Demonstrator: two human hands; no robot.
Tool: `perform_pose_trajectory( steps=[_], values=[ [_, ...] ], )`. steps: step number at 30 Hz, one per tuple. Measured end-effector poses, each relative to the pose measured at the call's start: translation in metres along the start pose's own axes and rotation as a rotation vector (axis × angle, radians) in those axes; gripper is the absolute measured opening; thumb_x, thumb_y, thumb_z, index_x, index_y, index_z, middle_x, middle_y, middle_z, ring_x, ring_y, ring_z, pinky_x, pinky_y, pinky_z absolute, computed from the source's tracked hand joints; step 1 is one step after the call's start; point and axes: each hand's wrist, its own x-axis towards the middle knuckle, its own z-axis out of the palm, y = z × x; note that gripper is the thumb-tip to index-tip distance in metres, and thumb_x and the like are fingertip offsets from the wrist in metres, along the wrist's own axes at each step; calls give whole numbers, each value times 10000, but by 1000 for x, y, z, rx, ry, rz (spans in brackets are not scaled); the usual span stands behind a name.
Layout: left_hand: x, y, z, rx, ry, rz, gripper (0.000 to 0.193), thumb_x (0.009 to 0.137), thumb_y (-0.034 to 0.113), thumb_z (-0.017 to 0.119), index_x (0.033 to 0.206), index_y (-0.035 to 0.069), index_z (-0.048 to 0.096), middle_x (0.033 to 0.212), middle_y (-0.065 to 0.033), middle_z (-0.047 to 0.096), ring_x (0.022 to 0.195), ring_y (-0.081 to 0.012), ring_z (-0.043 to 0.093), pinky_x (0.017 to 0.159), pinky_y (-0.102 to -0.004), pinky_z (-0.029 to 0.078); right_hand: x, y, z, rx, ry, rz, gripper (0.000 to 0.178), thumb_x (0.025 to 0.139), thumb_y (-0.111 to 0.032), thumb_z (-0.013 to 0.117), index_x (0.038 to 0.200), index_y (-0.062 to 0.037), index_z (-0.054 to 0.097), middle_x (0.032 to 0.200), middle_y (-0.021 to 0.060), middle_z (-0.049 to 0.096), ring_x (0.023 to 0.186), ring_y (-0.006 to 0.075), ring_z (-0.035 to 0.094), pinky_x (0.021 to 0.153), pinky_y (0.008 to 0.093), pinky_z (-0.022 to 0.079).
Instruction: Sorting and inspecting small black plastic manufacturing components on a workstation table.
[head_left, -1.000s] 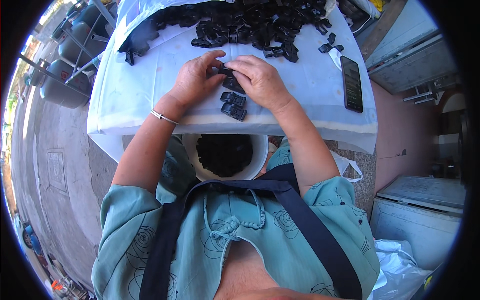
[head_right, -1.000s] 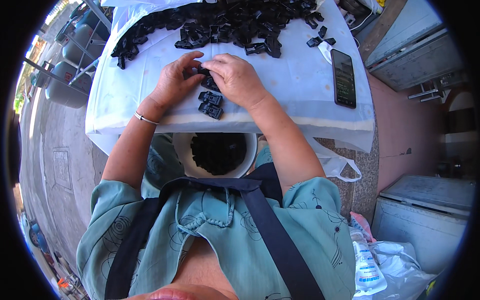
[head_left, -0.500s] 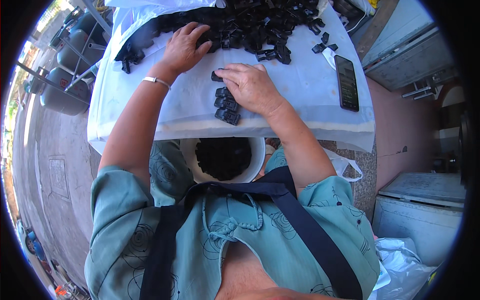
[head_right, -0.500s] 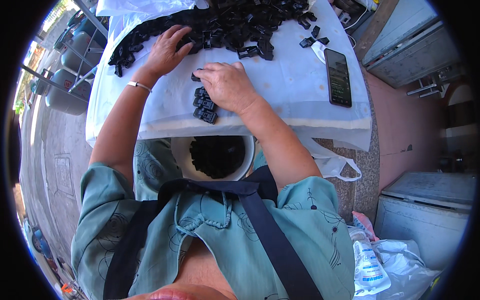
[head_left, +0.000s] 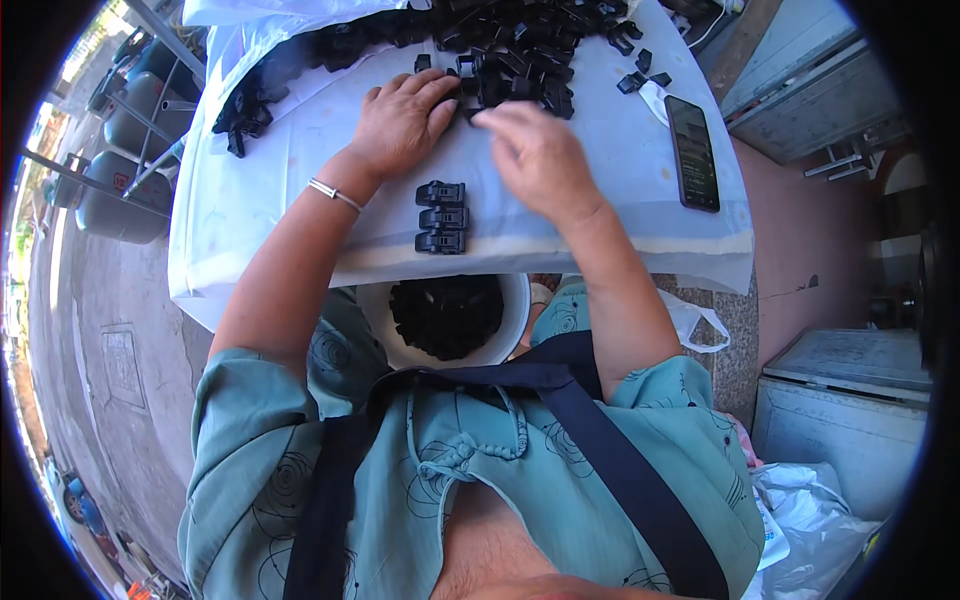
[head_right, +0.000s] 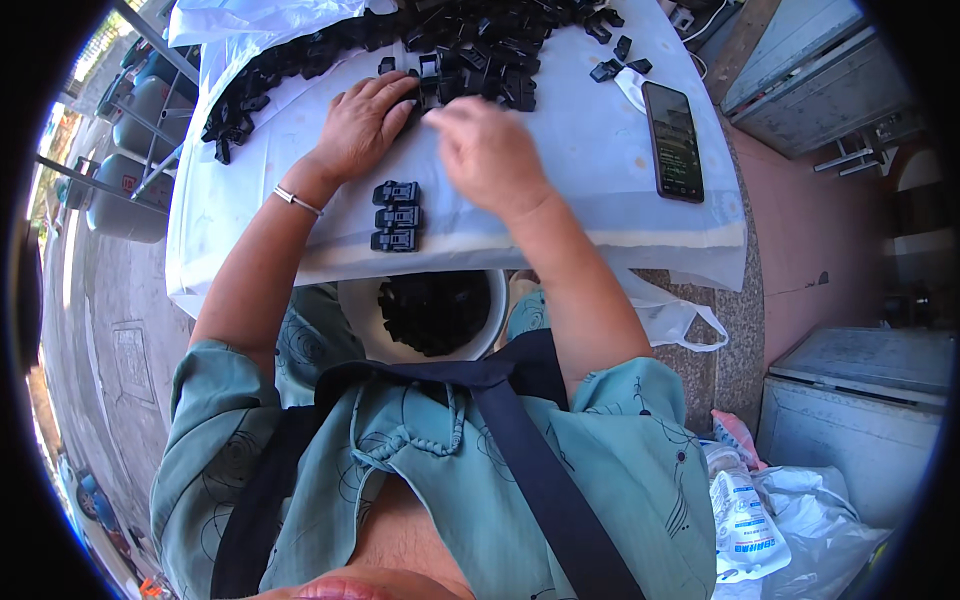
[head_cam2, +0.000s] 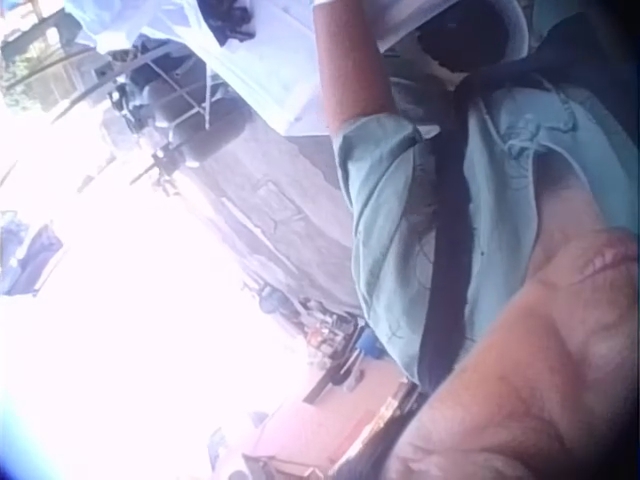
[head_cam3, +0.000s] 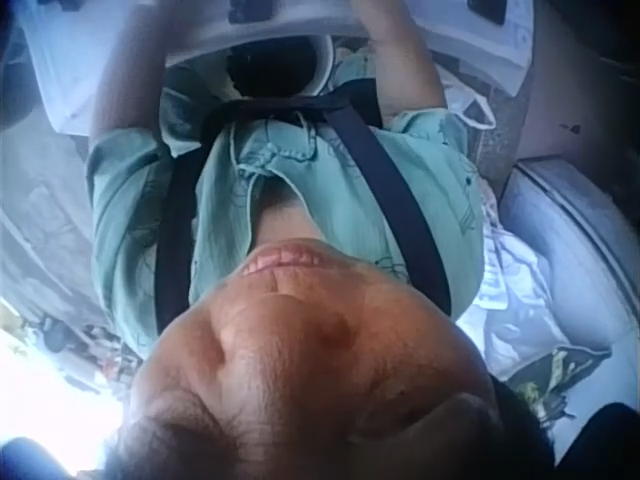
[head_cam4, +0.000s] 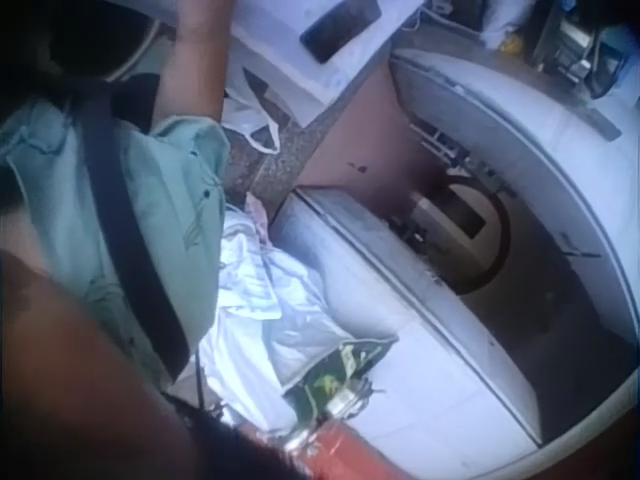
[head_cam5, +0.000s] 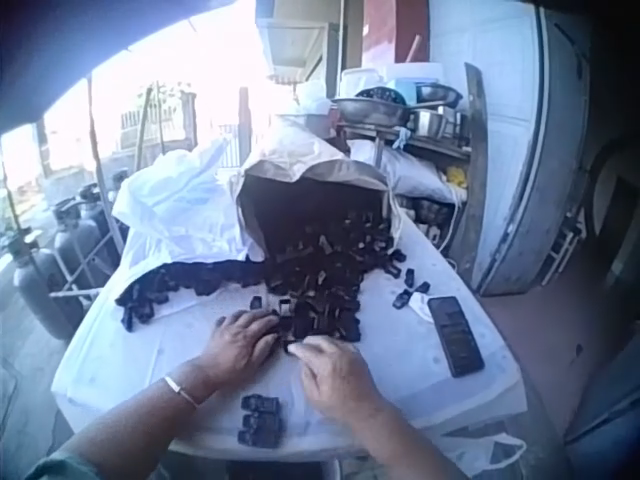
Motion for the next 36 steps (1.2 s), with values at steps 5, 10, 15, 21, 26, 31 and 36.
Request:
perform_pose_trajectory(
  steps=[5,10,15,21,26,31,36],
  values=[
    [-5,-9,-7,-316,184,151,339,948,320,518,1219,137,608,1289,-111,564,1201,-344,493,1019,-448,380,2,21,-5,-424,-12,174,366,811,-55,604,1175,-82,617,1155,133,589,1049,314,581,899,397,486],
    [-33,-2,-37,-165,372,35,254,846,143,658,1095,94,652,1131,-112,622,1060,-331,572,890,-400,474,-2,25,-6,-295,-46,149,352,801,-61,636,1152,-77,625,1127,123,568,1018,316,593,874,390,500],
    [-39,29,-39,-127,101,154,282,805,108,672,1085,103,645,1079,-88,641,933,-312,630,787,-388,526,-4,17,-2,-269,57,33,325,770,-51,678,1088,-60,608,1120,111,549,981,324,601,838,400,512],
    [-26,32,-38,-273,-130,23,253,829,78,658,1080,54,640,1004,-131,666,861,-324,658,758,-372,525,-4,-10,0,441,74,234,305,795,-48,679,1089,-67,602,930,85,618,772,208,631,703,326,530],
    [-41,23,-28,-396,-21,62,189,892,99,627,1066,29,652,1003,-129,662,858,-299,663,748,-342,520,-10,10,-2,371,29,92,296,797,-51,666,1087,-64,609,953,89,634,767,204,619,723,322,522],
    [-52,17,-36,-492,-95,-131,301,833,34,698,1130,50,648,955,-36,638,704,-104,571,650,-241,487,-15,13,-3,-119,-86,7,322,780,-110,663,1098,-76,623,1010,120,654,924,323,615,847,395,498],
    [-53,14,-25,-643,-111,-171,451,783,-11,728,1207,72,599,904,-8,636,631,-53,488,605,-212,463,-10,5,18,32,46,-55,322,794,-111,666,1115,-100,655,1013,100,658,934,293,616,840,378,511]
  ],
)
